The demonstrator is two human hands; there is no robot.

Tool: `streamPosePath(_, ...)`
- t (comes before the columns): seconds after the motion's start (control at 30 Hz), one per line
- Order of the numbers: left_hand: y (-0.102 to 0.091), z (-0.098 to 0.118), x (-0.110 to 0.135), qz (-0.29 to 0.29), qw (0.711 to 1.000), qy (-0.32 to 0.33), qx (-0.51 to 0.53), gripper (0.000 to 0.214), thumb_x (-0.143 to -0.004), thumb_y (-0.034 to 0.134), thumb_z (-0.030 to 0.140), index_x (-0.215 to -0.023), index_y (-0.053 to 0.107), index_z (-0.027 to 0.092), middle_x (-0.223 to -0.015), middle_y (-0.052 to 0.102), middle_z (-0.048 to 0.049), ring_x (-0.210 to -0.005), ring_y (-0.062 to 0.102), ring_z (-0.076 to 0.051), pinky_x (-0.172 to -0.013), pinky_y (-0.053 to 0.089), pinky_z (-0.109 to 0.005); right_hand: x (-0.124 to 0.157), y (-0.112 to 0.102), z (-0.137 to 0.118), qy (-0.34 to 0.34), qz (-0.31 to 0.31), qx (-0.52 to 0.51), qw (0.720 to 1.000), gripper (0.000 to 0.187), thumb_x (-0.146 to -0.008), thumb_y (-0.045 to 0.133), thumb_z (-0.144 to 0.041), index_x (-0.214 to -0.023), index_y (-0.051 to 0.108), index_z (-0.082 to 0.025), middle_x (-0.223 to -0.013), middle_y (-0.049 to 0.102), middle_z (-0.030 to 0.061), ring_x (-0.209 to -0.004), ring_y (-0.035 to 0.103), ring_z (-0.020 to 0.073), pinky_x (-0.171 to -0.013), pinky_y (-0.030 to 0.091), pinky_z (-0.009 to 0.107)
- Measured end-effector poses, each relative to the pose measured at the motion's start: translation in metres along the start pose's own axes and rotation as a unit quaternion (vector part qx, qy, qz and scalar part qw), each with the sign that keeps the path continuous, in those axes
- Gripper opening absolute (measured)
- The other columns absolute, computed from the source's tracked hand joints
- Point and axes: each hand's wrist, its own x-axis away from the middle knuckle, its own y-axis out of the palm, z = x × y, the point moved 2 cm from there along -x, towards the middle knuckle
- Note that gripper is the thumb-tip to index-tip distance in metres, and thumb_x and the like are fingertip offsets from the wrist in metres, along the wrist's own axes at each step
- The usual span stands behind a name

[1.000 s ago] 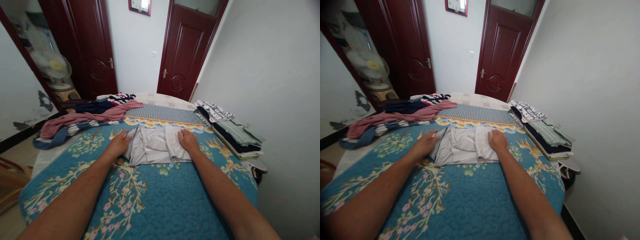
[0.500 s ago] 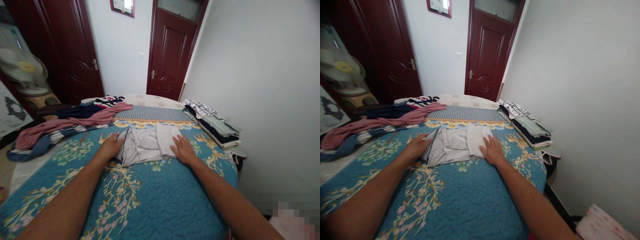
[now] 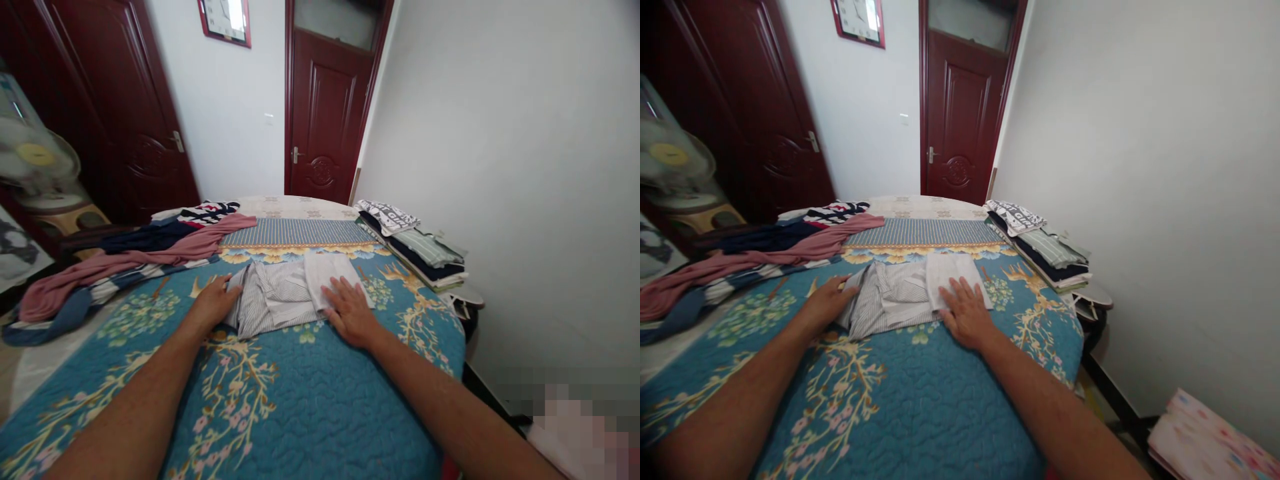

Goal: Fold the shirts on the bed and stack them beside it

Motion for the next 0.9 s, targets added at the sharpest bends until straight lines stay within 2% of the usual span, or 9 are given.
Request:
streamPosePath(0.1,0.0,0.002,0.001,-0.002,1.0,-0.005,0.012,0.072,-0.092,0.054,0.051,-0.147,0.063,0.006,-0.146,0.068,-0.0219,-0.128,0.068,-0.038,-0.112,0.05,-0.044,-0.001,0.002,-0.021,-0.085,-0.059,-0.045,0.994,0.059,-0.109,0.048,-0.055,-0.164,0.048,-0.032,-0.174,0.038,0.0071,-0.164,0.026,0.0324,-0.131,0.015,0.067)
streamPosePath(0.17,0.0,0.002,0.002,0.007,0.999,-0.014,0.035,0.07,-0.093,0.052,0.053,-0.144,0.066,0.009,-0.147,0.068,-0.0207,-0.132,0.066,-0.038,-0.114,0.049,-0.044,0.0,0.002,-0.028,-0.106,-0.065,-0.061,0.99,0.058,-0.109,0.05,-0.056,-0.161,0.051,-0.032,-0.173,0.04,0.0068,-0.164,0.027,0.0321,-0.131,0.015,0.067)
streamPosePath(0.27,-0.002,0.002,0.003,0.042,0.997,-0.023,0.063,0.058,-0.092,0.048,0.05,-0.129,0.075,0.013,-0.141,0.072,-0.018,-0.138,0.062,-0.037,-0.116,0.048,-0.046,0.001,0.001,-0.03,-0.13,-0.043,-0.089,0.987,0.052,-0.108,0.053,-0.05,-0.156,0.058,-0.03,-0.167,0.05,0.0073,-0.16,0.036,0.0298,-0.132,0.018,0.063)
streamPosePath(0.37,-0.006,0.004,0.005,0.045,0.997,-0.018,0.065,0.044,-0.088,0.049,0.046,-0.105,0.08,0.02,-0.121,0.08,-0.014,-0.129,0.067,-0.037,-0.111,0.051,-0.046,-0.001,-0.001,-0.021,-0.135,0.048,-0.116,0.983,0.047,-0.108,0.053,-0.04,-0.151,0.062,-0.026,-0.154,0.064,0.0095,-0.151,0.049,0.0258,-0.131,0.029,0.055)
streamPosePath(0.47,-0.009,0.006,0.007,0.016,0.998,-0.011,0.062,0.039,-0.086,0.047,0.049,-0.082,0.075,0.022,-0.102,0.082,-0.0126,-0.113,0.072,-0.036,-0.101,0.055,-0.044,-0.008,-0.004,0.01,-0.043,0.191,-0.115,0.974,0.048,-0.105,0.05,-0.033,-0.148,0.064,-0.018,-0.148,0.066,0.0153,-0.146,0.053,0.0266,-0.127,0.038,0.05)
streamPosePath(0.53,-0.01,0.007,0.009,0.004,0.998,-0.009,0.068,0.04,-0.086,0.046,0.051,-0.073,0.071,0.023,-0.096,0.081,-0.0121,-0.106,0.073,-0.035,-0.097,0.056,-0.043,-0.014,-0.004,0.04,0.063,0.239,-0.104,0.963,0.051,-0.102,0.049,-0.034,-0.146,0.064,-0.013,-0.146,0.066,0.0197,-0.141,0.057,0.0297,-0.124,0.041,0.05)
streamPosePath(0.63,-0.01,0.008,0.01,-0.002,0.996,-0.022,0.089,0.041,-0.087,0.046,0.054,-0.073,0.069,0.023,-0.098,0.081,-0.0112,-0.104,0.073,-0.034,-0.096,0.055,-0.041,-0.021,-0.003,0.082,0.232,0.201,-0.112,0.945,0.052,-0.1,0.047,-0.037,-0.14,0.068,-0.011,-0.133,0.073,0.0202,-0.126,0.067,0.0307,-0.114,0.05,0.046)
streamPosePath(0.7,-0.01,0.006,0.01,0.001,0.993,-0.036,0.109,0.041,-0.088,0.046,0.054,-0.074,0.07,0.024,-0.098,0.081,-0.0098,-0.103,0.073,-0.034,-0.094,0.055,-0.04,-0.025,-0.001,0.101,0.299,0.161,-0.125,0.932,0.051,-0.1,0.046,-0.04,-0.135,0.072,-0.013,-0.127,0.076,0.0177,-0.12,0.07,0.029,-0.109,0.052,0.042)
streamPosePath(0.9,-0.006,-0.005,0.009,-0.003,0.99,-0.06,0.13,0.038,-0.088,0.049,0.05,-0.073,0.071,0.023,-0.088,0.078,-0.007,-0.098,0.071,-0.031,-0.086,0.055,-0.036,-0.031,0.002,0.109,0.3,0.117,-0.13,0.938,0.049,-0.099,0.047,-0.042,-0.129,0.076,-0.016,-0.125,0.078,0.0142,-0.117,0.071,0.0267,-0.106,0.051,0.038)
